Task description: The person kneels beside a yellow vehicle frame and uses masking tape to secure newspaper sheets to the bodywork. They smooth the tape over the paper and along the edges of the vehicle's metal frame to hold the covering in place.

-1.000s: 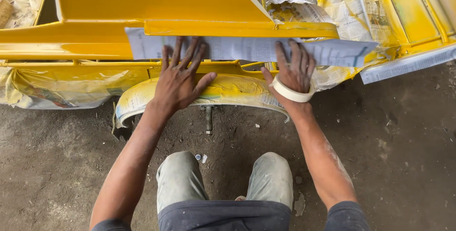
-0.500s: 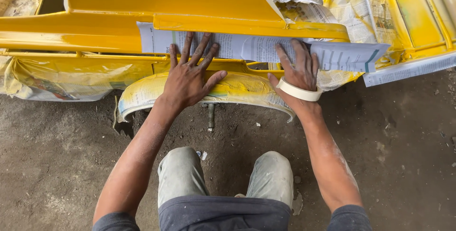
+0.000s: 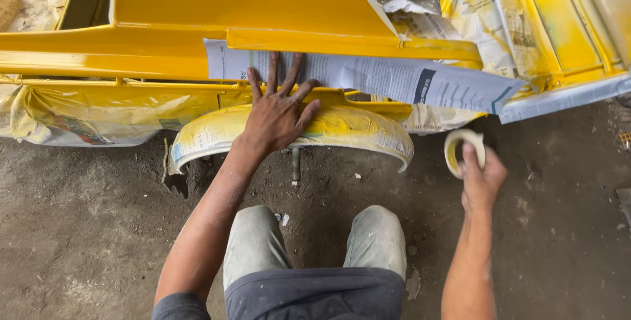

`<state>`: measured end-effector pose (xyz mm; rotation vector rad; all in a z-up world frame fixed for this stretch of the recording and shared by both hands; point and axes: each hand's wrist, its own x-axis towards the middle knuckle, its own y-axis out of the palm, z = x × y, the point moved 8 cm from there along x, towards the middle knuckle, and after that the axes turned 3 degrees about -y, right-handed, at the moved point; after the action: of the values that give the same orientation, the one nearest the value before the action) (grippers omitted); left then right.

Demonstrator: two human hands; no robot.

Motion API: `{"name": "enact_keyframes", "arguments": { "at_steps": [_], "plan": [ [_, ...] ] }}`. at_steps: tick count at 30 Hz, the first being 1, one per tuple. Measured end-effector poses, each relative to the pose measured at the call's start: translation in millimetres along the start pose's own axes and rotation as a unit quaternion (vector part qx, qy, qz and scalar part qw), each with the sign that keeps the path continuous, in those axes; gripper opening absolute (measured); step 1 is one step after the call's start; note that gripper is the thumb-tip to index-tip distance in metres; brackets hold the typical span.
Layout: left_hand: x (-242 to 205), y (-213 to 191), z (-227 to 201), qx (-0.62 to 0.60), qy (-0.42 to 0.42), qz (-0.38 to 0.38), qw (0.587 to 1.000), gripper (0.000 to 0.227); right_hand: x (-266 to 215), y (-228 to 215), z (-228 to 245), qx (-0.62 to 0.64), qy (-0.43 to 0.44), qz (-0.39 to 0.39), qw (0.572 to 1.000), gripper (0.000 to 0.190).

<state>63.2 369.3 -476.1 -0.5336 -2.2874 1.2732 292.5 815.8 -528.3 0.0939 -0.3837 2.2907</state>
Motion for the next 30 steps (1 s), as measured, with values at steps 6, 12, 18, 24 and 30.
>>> {"name": "enact_keyframes", "arguments": {
  "at_steps": [6,12,18,24,30],
  "plan": [
    [-0.7,0.2,0.5,-0.002,0.021,-0.049,0.999,0.053,-76.4,208.8,181.6,0.056,-0.224,0.412,0.881,0.035],
    [-2.6,-4.5,-1.1,-0.004,0.018,-0.055,0.998,0.055,-48.2,268.3,164.9,-0.037,-0.256,0.426,0.867,0.048],
    [-5.2,-10.9,-24.2,-0.031,0.039,-0.203,0.978,0.050,-41.3,267.0,151.8,-0.007,-0.261,0.419,0.870,0.047],
    [-18.6,-45.7,-82.7,-0.248,0.040,-0.298,0.921,0.019,-42.4,270.5,165.7,-0.033,-0.278,0.394,0.876,0.037],
    [-16.2,-23.3,-66.8,-0.323,-0.001,-0.269,0.908,0.009,-23.2,274.8,143.2,-0.055,-0.320,0.341,0.882,0.038]
  ]
}}
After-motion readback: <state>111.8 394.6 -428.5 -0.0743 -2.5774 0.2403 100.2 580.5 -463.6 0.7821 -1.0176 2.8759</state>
